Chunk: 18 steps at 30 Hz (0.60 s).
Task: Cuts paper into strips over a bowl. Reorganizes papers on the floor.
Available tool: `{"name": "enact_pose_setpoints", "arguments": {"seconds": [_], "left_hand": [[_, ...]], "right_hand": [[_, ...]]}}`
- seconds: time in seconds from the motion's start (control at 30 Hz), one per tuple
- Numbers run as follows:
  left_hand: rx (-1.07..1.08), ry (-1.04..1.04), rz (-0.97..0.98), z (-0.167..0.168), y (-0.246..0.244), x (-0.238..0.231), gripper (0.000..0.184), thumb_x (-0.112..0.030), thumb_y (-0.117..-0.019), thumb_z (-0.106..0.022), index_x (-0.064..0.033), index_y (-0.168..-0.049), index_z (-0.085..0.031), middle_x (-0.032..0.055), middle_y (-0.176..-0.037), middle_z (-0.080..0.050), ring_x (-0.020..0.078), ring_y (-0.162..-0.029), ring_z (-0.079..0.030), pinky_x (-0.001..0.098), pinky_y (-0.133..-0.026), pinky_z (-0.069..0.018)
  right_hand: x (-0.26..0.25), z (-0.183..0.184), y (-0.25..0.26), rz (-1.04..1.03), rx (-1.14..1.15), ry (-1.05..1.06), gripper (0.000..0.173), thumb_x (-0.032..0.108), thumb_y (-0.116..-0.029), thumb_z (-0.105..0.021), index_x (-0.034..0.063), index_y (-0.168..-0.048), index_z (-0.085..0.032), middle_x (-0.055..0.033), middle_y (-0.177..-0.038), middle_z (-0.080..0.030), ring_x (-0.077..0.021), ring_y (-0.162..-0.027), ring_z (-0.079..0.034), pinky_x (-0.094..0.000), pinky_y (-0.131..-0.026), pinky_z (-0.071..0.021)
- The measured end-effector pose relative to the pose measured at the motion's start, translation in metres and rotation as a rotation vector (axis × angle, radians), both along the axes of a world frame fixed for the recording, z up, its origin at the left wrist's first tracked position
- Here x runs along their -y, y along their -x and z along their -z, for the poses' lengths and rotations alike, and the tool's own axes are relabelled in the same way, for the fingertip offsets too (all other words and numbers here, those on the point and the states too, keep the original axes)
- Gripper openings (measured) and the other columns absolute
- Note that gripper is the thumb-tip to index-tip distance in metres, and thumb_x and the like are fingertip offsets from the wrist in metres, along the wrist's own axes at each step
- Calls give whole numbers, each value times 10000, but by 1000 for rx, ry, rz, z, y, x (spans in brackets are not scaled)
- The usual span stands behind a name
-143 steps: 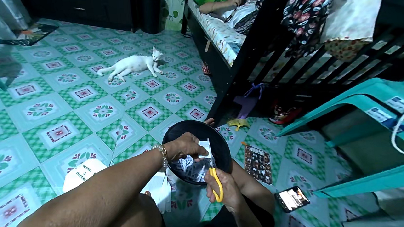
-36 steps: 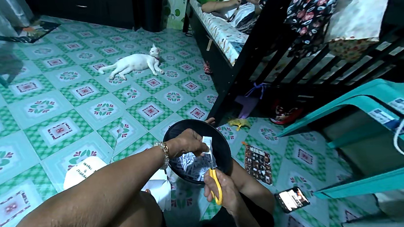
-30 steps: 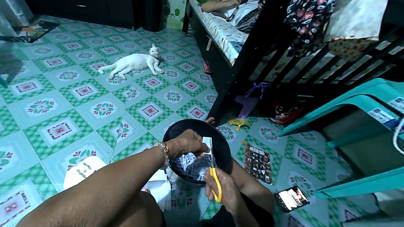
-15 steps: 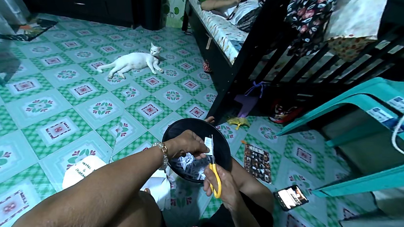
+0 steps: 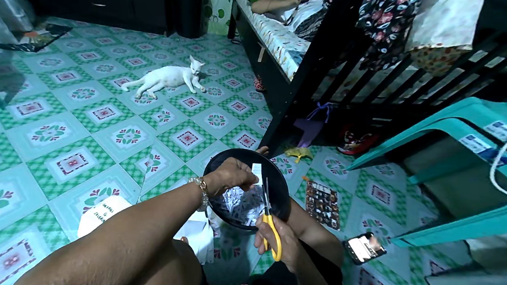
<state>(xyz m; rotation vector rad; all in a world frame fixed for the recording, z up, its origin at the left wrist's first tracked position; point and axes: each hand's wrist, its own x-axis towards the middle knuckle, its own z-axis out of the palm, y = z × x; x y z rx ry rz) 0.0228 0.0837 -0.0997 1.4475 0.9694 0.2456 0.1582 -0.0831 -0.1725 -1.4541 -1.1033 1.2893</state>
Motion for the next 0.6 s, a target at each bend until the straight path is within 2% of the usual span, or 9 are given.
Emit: {"name": "enact_pose_setpoints", "arguments": {"seconds": [0.23,0.6], "left_hand": [[17,-16,33,1,-3,2,225,-52,-1004,-627,-13,-783,-621,-18,-694,-626,32,-639,-599,198,-655,-502],[-13,-21,50,2,-4,2,239,-60,-1001,-632,-30,-764,-628,-28,-686,-637,18,-623,-597,189,-628,-489]], "right_hand": [[-6,-8,1,-6,38,6,172,200,-1027,-532,31,-1045,-560,65,-671,-629,-16,-581,-631,-168,-595,-544],[-8,-6,6,78,22,-54,102,121,-1017,-563,45,-952,-583,71,-586,-602,10,-484,-581,-138,-503,-506]]}}
